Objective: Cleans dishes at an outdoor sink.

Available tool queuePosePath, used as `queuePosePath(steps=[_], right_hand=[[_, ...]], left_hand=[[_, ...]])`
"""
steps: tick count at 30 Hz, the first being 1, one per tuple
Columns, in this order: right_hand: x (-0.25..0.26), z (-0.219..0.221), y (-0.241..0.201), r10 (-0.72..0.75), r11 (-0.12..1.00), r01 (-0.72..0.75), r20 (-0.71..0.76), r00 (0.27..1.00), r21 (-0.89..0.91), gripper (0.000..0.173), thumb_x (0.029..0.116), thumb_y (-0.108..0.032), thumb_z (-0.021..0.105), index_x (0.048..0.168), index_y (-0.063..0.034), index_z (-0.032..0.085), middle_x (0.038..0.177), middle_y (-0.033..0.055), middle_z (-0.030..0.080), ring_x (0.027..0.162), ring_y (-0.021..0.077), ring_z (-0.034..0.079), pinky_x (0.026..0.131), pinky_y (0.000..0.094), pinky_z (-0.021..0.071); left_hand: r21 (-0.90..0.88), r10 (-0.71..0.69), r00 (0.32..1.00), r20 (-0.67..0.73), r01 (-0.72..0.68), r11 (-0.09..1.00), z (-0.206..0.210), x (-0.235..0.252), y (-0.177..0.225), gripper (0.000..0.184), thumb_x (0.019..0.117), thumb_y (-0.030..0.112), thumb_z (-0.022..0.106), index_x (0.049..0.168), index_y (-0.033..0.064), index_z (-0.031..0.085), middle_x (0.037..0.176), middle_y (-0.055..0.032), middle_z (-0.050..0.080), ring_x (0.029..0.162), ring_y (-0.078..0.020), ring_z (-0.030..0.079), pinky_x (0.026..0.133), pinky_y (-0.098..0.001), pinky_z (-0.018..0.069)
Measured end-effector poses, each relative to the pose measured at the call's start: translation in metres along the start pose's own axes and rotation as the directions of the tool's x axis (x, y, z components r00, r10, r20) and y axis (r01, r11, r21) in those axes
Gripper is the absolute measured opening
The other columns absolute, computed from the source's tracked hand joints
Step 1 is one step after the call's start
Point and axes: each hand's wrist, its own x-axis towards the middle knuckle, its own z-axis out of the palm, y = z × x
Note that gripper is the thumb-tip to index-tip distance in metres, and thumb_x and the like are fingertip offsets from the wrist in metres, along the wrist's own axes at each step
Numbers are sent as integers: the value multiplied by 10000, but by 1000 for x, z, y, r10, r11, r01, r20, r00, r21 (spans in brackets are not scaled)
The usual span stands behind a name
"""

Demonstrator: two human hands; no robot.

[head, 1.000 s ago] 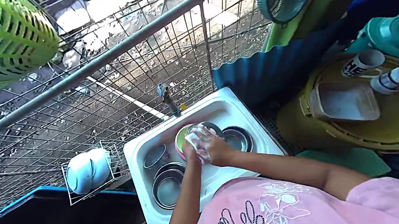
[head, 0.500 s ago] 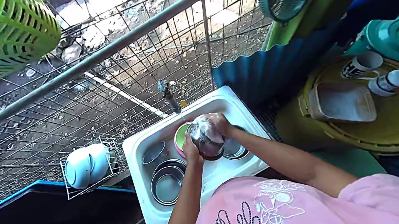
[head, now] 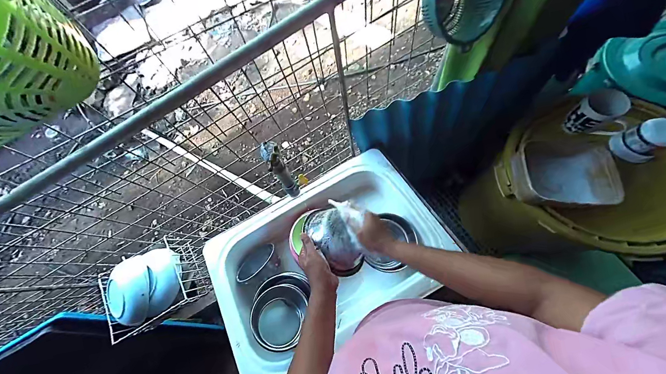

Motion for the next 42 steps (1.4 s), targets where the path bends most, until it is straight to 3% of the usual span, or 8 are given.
queuePosePath(steps=[4, 10, 14, 20, 24, 30, 35, 42], right_hand=[[-24, 32, -17, -365, 895, 370, 69, 929, -250, 426, 1000, -191, 511, 1330, 31, 661, 1430, 212, 608, 1429, 405, 476, 1223, 601, 281], [60, -14, -14, 309, 951, -300, 339, 889, -81, 409, 1109, -245, 448, 1282, 81, 624, 1286, 289, 632, 1224, 374, 600, 1086, 524, 437], [5, 3, -32, -125, 950, 212, 343, 931, -231, 401, 1015, -251, 557, 1195, 82, 691, 1291, 258, 664, 1339, 379, 551, 1196, 498, 357], [43, -34, 7, 145, 788, -308, 327, 934, 532, 226, 1038, -124, 441, 926, -62, 627, 765, -38, 645, 701, 14, 615, 701, 231, 547], [37, -21, -47, 25, 970, 80, 418, 908, -232, 282, 964, -183, 655, 1005, 88, 717, 987, 225, 718, 987, 319, 689, 933, 522, 524], [59, -20, -15, 91, 935, -167, 245, 965, 312, 190, 1025, -91, 554, 1030, 73, 649, 916, 77, 660, 830, 77, 615, 814, 274, 533], [41, -10, -80, 143, 909, 89, 507, 850, -407, 343, 993, -247, 629, 1110, 68, 703, 1129, 273, 692, 1137, 420, 647, 996, 620, 476], [8, 18, -4, -177, 984, 175, 169, 969, 31, 422, 1052, -145, 465, 1382, 92, 579, 1452, 243, 573, 1405, 288, 516, 1207, 417, 377]], left_hand=[[41, 13, 998, 65, -16, 999, 3, -6, -11, 387, 1121, 180, 293, 1152, -89, 569, 959, -118, 626, 867, -114, 617, 820, -310, 535], [319, 72, 944, 323, -181, 930, 1, -23, -11, 220, 866, 79, 771, 995, -70, 670, 824, -84, 695, 758, -104, 669, 768, -312, 572], [593, 7, 894, 448, -303, 746, -8, -20, -6, 451, 806, 25, 778, 1200, -125, 617, 1129, -242, 691, 1097, -287, 665, 1019, -450, 501], [339, 284, 765, 578, -542, 769, -31, -36, 15, 446, 670, 165, 879, 985, -102, 710, 914, -104, 745, 870, -56, 698, 860, -253, 561], [527, -61, 859, 509, -255, 811, -25, -12, 23, 408, 734, 52, 864, 1075, -74, 680, 986, -133, 725, 930, -152, 693, 906, -357, 558], [272, 98, 922, 375, -210, 939, -36, -27, 31, 459, 696, 46, 838, 1090, -81, 641, 957, -71, 713, 890, -59, 684, 854, -253, 577], [568, -213, 881, 422, -75, 820, -29, -12, 32, 372, 838, 49, 786, 1154, -78, 636, 1056, -171, 679, 970, -197, 653, 913, -394, 533], [-459, -243, 962, 122, 272, 846, -45, 11, 25, 525, 1116, 464, 214, 1358, 84, 484, 1119, -111, 663, 990, -201, 663, 838, -415, 572]])
